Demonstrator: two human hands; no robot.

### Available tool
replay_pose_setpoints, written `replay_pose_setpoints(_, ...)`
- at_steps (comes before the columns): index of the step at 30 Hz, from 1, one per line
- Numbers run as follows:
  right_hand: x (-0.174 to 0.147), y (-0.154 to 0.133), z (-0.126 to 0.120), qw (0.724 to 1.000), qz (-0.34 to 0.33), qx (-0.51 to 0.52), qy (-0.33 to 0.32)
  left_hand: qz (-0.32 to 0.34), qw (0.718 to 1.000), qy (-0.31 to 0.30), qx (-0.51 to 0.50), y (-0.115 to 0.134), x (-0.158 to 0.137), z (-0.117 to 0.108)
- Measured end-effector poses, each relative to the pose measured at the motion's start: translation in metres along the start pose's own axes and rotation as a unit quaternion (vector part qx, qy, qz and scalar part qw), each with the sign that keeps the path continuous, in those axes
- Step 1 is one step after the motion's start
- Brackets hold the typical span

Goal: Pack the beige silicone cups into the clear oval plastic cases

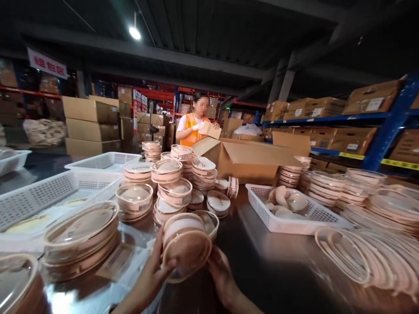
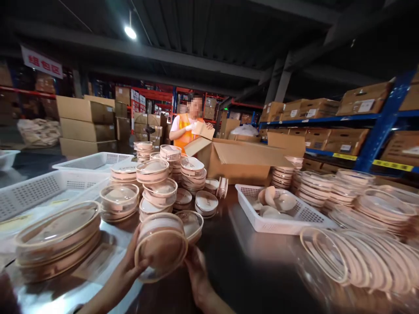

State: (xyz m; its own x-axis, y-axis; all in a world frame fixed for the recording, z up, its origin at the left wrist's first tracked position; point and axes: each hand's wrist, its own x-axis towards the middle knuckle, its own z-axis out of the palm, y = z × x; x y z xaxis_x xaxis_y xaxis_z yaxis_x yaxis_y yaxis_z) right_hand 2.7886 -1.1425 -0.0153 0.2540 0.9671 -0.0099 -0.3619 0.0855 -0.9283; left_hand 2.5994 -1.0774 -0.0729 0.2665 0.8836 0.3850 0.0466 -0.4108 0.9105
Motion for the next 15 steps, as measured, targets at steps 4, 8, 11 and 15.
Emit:
replay_pose_setpoints(4, -0.001, 0.009, -0.007, 0.989, 0.131, 0.062, -0.018, 0.031, 0.995, 0.094, -0.032, -0.013, 0.007, -0.004)
replay_pose_setpoints(8, -0.003, 0.013, -0.003, 0.98, 0.176, 0.068, -0.062, 0.117, 0.989, 0.063, -0.06, -0.016, 0.01, -0.006)
replay_pose_setpoints(11, -0.005, 0.015, -0.001, 0.982, 0.158, 0.046, -0.088, 0.083, 0.994, -0.021, -0.066, -0.003, 0.003, -0.007)
replay_pose_setpoints(15, -0.006, 0.015, -0.003, 0.977, 0.169, 0.0, -0.127, -0.015, 0.991, -0.065, -0.113, 0.02, -0.009, -0.002)
